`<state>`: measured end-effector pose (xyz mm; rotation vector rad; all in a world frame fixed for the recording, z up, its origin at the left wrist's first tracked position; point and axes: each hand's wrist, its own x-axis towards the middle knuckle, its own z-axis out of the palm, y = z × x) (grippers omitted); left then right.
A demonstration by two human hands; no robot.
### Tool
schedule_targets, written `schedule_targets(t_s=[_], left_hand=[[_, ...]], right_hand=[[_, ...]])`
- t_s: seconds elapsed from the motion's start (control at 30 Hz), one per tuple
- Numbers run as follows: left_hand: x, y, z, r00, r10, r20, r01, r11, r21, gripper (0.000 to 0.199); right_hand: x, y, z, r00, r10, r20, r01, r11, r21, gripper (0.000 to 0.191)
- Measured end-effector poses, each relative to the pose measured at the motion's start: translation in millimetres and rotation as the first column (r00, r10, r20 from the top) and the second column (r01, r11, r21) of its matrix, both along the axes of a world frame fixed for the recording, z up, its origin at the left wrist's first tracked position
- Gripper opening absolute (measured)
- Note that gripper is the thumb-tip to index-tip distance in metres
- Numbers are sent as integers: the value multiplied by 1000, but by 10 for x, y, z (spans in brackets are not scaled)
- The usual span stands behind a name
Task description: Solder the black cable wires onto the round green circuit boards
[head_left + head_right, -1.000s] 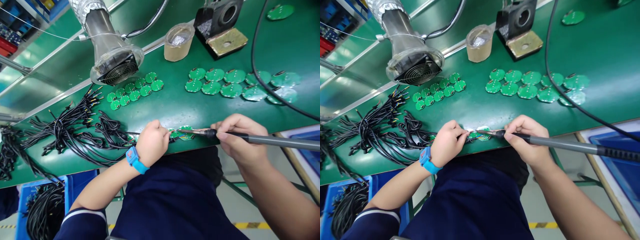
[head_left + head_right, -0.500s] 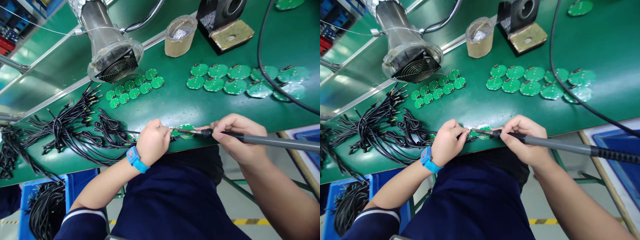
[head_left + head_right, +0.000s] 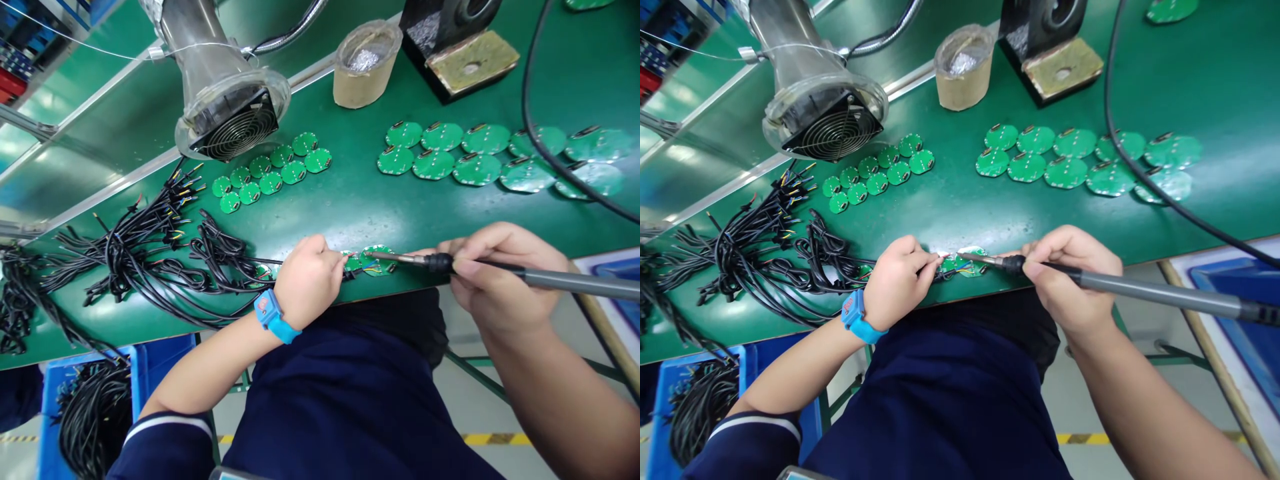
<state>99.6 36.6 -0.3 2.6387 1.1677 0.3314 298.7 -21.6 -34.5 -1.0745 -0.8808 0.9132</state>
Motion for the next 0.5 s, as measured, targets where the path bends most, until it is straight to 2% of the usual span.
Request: schedule_targets(t_s=[0.2, 0.3, 0.5], left_hand=[[-63, 30, 12, 997, -9, 72, 17, 994, -111, 20], [-82, 67, 33, 996, -24, 82, 38, 984, -177, 16], [-61, 111, 54, 997, -46, 59, 58, 973, -222, 15]], right_hand=[[30, -26, -40, 997, 47, 59, -48, 998, 26, 10], [53, -43, -59, 993, 86, 82, -86, 996, -3, 10], [59, -60, -60, 979, 135, 154, -126, 990, -66, 10]])
